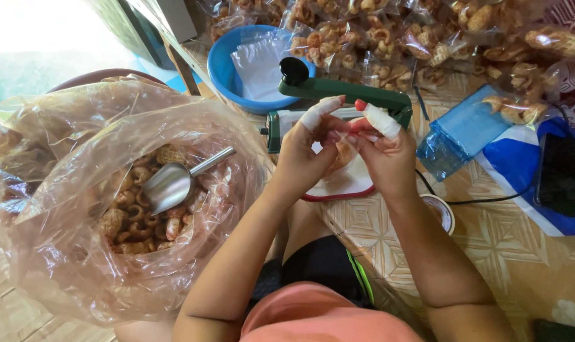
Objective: Packaging chicharron into small plastic bags and sealing them with a manual impulse sealer.
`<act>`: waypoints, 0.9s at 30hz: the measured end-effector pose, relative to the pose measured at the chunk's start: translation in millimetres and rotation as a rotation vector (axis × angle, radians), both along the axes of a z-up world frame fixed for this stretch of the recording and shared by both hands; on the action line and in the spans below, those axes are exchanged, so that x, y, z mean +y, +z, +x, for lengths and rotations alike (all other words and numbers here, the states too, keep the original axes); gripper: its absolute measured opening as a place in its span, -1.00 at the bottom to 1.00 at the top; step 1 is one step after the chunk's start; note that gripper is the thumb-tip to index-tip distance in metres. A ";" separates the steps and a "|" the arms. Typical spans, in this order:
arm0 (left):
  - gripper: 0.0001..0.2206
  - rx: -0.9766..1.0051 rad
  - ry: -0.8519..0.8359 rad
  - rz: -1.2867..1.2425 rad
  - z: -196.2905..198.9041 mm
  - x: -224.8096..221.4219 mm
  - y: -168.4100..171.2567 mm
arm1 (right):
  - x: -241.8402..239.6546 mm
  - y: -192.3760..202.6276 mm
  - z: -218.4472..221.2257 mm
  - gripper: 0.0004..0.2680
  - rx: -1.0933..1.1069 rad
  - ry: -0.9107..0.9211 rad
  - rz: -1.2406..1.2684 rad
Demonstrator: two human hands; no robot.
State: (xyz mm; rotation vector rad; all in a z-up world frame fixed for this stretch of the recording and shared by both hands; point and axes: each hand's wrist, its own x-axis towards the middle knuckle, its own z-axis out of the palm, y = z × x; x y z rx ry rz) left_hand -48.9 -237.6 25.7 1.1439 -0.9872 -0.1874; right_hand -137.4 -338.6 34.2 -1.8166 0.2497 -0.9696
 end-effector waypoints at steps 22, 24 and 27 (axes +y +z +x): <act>-0.66 -0.048 0.101 0.076 -0.4 9.8 22.7 | -8.3 27.0 -19.0 -0.84 0.072 0.014 -0.076; -0.69 -0.094 0.132 0.096 -2.2 7.3 24.9 | -10.1 27.1 -16.1 -0.80 0.042 0.017 -0.103; -0.75 -0.058 0.209 0.054 44.7 6.9 -6.1 | -45.1 17.3 -1.8 -0.78 -0.049 0.031 -0.055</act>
